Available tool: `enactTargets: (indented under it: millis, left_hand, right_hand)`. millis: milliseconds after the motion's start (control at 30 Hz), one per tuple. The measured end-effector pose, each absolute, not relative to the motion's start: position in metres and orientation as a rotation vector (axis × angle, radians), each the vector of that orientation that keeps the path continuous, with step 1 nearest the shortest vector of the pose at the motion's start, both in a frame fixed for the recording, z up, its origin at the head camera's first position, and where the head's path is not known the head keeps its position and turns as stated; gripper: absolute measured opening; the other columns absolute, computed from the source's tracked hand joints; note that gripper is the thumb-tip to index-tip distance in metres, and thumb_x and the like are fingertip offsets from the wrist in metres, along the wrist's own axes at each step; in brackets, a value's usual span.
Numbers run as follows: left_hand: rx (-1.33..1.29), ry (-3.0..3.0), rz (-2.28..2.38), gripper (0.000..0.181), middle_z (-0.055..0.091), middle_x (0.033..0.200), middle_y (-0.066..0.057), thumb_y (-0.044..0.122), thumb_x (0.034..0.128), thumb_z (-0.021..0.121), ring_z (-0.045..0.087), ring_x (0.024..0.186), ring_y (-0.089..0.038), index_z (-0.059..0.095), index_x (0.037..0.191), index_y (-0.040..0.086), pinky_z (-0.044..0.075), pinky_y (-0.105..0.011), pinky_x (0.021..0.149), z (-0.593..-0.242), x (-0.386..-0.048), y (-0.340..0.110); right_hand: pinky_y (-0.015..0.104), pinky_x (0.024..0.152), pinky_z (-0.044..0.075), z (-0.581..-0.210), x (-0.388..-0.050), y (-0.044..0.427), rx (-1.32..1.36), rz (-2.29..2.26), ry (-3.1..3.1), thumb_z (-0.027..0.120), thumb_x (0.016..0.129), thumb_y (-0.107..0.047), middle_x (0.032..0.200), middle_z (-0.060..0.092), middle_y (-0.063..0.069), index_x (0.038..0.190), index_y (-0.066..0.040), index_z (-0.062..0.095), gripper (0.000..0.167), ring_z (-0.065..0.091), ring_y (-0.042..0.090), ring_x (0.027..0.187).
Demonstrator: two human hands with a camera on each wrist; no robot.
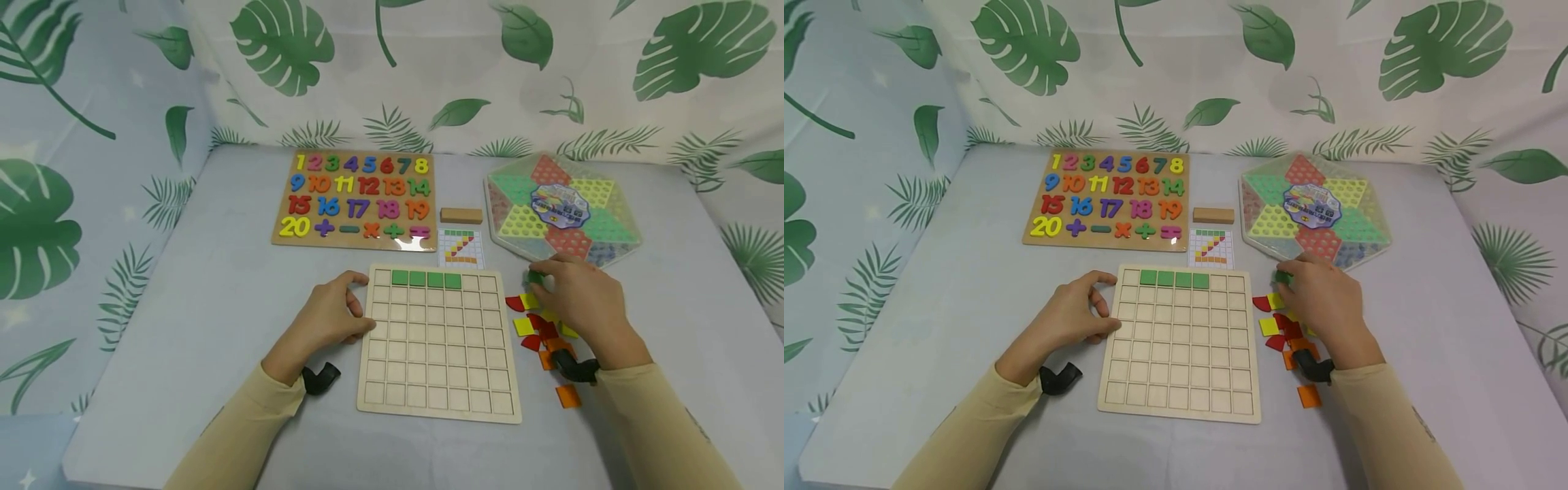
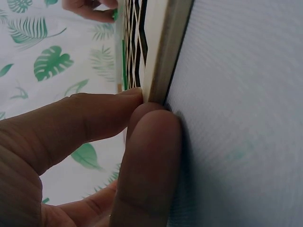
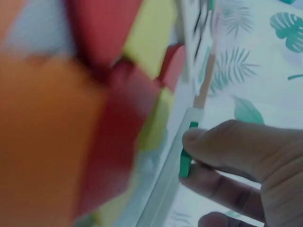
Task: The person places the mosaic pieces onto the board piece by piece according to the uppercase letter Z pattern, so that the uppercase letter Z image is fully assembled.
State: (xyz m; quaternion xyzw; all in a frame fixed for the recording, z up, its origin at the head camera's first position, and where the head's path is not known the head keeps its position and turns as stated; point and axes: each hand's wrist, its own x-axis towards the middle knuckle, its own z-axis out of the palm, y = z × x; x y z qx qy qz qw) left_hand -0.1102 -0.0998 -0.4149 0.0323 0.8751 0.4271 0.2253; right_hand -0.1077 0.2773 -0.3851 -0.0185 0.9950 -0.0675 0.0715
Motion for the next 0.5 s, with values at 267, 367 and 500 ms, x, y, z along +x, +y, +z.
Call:
enactTargets:
  millis: [267, 367, 500]
  left_hand:
    - [0.092, 2.420, 1.175, 0.079, 0.065, 0.083, -0.005, 0.010, 0.0772, 0.090, 0.066, 0.054, -0.014, 0.051, 0.146, 0.009, 0.050, -0.026, 0.053, -0.416, -0.110, -0.101]
    - [0.094, 2.426, 1.167, 0.079, 0.065, 0.083, -0.004, 0.010, 0.0772, 0.090, 0.065, 0.053, -0.014, 0.051, 0.145, 0.009, 0.049, -0.026, 0.053, -0.416, -0.110, -0.101]
    - [0.093, 2.423, 1.170, 0.078, 0.065, 0.083, -0.004, 0.010, 0.0773, 0.090, 0.065, 0.054, -0.014, 0.051, 0.145, 0.009, 0.049, -0.026, 0.052, -0.415, -0.110, -0.100]
  right_hand:
    - [0.046, 0.066, 0.058, -0.382, -0.117, 0.253, -0.318, -0.330, 2.972, 0.077, 0.092, -0.027, 0.127, 0.071, 0.016, 0.125, -0.013, 0.076, 0.036, 0.070, 0.036, 0.099]
    - [0.050, 0.076, 0.059, -0.385, -0.121, 0.243, -0.414, -0.361, 2.960, 0.077, 0.093, -0.025, 0.126, 0.073, 0.014, 0.122, -0.014, 0.078, 0.032, 0.070, 0.037, 0.107]
    - [0.052, 0.081, 0.058, -0.388, -0.126, 0.232, -0.485, -0.395, 2.929, 0.077, 0.093, -0.025, 0.122, 0.073, 0.011, 0.120, -0.014, 0.078, 0.029, 0.070, 0.035, 0.109]
